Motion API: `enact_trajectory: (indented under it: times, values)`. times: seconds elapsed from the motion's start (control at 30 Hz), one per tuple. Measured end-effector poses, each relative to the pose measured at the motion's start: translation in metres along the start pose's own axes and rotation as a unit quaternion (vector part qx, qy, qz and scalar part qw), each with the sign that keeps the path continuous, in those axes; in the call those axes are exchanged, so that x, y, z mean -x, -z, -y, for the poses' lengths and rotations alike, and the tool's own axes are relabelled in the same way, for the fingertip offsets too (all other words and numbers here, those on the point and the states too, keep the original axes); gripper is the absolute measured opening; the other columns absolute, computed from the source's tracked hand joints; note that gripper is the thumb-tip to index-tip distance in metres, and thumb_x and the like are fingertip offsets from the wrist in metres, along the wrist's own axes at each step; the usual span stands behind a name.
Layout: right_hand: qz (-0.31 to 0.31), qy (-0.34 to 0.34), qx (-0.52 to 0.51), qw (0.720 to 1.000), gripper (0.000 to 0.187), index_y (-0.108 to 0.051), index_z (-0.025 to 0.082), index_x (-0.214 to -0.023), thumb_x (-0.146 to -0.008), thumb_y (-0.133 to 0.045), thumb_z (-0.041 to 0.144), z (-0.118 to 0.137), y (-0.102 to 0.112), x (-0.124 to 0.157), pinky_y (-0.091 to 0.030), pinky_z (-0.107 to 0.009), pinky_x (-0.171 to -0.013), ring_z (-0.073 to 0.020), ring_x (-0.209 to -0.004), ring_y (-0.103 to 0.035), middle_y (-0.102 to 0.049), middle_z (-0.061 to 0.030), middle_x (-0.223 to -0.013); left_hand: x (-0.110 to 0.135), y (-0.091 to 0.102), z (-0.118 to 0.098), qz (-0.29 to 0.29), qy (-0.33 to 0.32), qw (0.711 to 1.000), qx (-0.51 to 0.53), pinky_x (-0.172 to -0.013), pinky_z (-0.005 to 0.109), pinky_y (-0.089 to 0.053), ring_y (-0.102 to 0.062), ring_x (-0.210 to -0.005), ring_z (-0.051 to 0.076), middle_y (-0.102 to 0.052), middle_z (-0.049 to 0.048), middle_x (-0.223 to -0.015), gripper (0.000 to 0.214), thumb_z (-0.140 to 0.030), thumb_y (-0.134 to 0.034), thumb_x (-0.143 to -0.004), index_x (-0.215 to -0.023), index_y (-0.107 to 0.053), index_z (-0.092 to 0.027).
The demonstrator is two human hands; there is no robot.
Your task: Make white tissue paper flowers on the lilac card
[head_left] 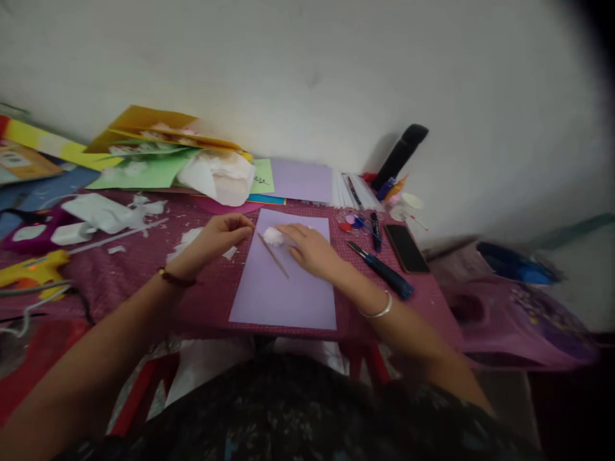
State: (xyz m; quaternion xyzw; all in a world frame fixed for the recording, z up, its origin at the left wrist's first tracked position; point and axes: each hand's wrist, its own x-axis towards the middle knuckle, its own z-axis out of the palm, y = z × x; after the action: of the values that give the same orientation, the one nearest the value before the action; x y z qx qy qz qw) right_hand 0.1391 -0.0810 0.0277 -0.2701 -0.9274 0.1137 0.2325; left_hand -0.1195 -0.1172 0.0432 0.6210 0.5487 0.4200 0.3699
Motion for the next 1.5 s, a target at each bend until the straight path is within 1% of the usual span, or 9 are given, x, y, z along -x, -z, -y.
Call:
enact_trajectory:
  times: [0.2,0.33,0.4,0.47,0.7,0.9,1.13,1.33,1.5]
  values:
    - [-0.019,-0.237,0.13,0.963,0.042,-0.056,0.013,-0.133,-0.092,-0.049,0.018,-0.044,0.055,0.127,-0.048,-0.055,-0.1,-0.0331,-0.117,-0.059,-0.063,-0.0182,-0.125,-0.015,-0.048,-0.003,0.062,-0.179,0.965,-0.179,-0.059,0.025,-0.042,-0.057,-0.065,0.015,-0.064,0.0019,-0.072,0.013,-0.026,-0.055,-0.083,-0.08,-0.065,-0.019]
    - [0.017,-0.296,0.201,0.934,0.043,-0.056,0.011,-0.132,-0.09,-0.051,0.018,-0.049,0.06,0.185,-0.048,-0.055,-0.101,-0.0349,-0.116,-0.059,-0.061,-0.0203,-0.127,0.015,-0.1,-0.014,0.254,-0.404,0.843,-0.249,-0.067,0.029,-0.042,-0.055,-0.069,0.015,-0.061,0.0022,-0.074,0.018,-0.013,-0.05,-0.09,-0.075,-0.059,-0.019]
    - [0.025,-0.306,0.196,0.931,0.043,-0.055,0.011,-0.133,-0.091,-0.05,0.019,-0.048,0.058,0.188,-0.048,-0.053,-0.103,-0.0337,-0.119,-0.057,-0.06,-0.02,-0.129,0.028,-0.12,-0.016,0.291,-0.473,0.787,-0.269,-0.067,0.031,-0.041,-0.053,-0.069,0.016,-0.062,0.0019,-0.078,0.019,-0.009,-0.05,-0.092,-0.078,-0.057,-0.019]
    - [0.034,-0.313,0.184,0.931,0.043,-0.055,0.011,-0.133,-0.091,-0.049,0.019,-0.048,0.057,0.181,-0.048,-0.051,-0.103,-0.032,-0.121,-0.057,-0.06,-0.0194,-0.13,0.036,-0.13,-0.013,0.305,-0.495,0.761,-0.289,-0.07,0.032,-0.041,-0.052,-0.072,0.016,-0.063,0.0023,-0.082,0.016,-0.009,-0.053,-0.092,-0.079,-0.056,-0.018]
    - [0.05,-0.333,0.187,0.923,0.037,-0.06,0.016,-0.127,-0.092,-0.049,0.02,-0.06,0.059,0.158,-0.048,-0.044,-0.101,-0.0275,-0.113,-0.062,-0.066,-0.0148,-0.124,0.035,-0.127,0.006,0.294,-0.459,0.785,-0.295,-0.076,0.033,-0.041,-0.049,-0.077,0.018,-0.059,0.0037,-0.085,0.017,-0.018,-0.05,-0.097,-0.08,-0.054,-0.017]
    - [0.029,-0.441,0.206,0.873,0.029,-0.069,0.017,-0.105,-0.096,-0.043,0.026,-0.059,0.071,0.145,-0.05,-0.036,-0.087,-0.0254,-0.096,-0.07,-0.074,-0.0104,-0.107,0.035,-0.128,0.005,0.281,-0.47,0.785,-0.289,-0.074,0.034,-0.041,-0.05,-0.077,0.018,-0.059,0.0035,-0.083,0.015,-0.017,-0.054,-0.095,-0.08,-0.055,-0.017]
    - [0.026,-0.427,0.285,0.858,0.032,-0.066,0.016,-0.114,-0.095,-0.045,0.032,-0.075,0.08,0.123,-0.049,-0.034,-0.084,-0.0261,-0.101,-0.068,-0.07,-0.0139,-0.117,0.035,-0.13,0.009,0.271,-0.473,0.788,-0.287,-0.074,0.033,-0.041,-0.052,-0.08,0.017,-0.063,0.0035,-0.087,0.014,-0.019,-0.057,-0.094,-0.08,-0.056,-0.018]
    - [0.132,-0.479,0.292,0.817,0.035,-0.064,0.012,-0.118,-0.095,-0.046,0.032,-0.108,0.079,0.105,-0.048,-0.035,-0.087,-0.0287,-0.106,-0.067,-0.069,-0.019,-0.117,0.035,-0.132,0.011,0.253,-0.483,0.785,-0.293,-0.074,0.034,-0.04,-0.052,-0.08,0.017,-0.062,0.0028,-0.087,0.011,-0.018,-0.059,-0.093,-0.082,-0.057,-0.018]
    - [0.144,-0.485,0.294,0.811,0.031,-0.068,0.014,-0.108,-0.096,-0.042,0.027,-0.112,0.078,0.104,-0.046,-0.031,-0.085,-0.0262,-0.101,-0.069,-0.073,-0.0168,-0.108,0.035,-0.131,0.01,0.26,-0.49,0.777,-0.298,-0.073,0.034,-0.04,-0.052,-0.079,0.018,-0.062,0.0032,-0.087,0.011,-0.018,-0.061,-0.091,-0.081,-0.056,-0.017]
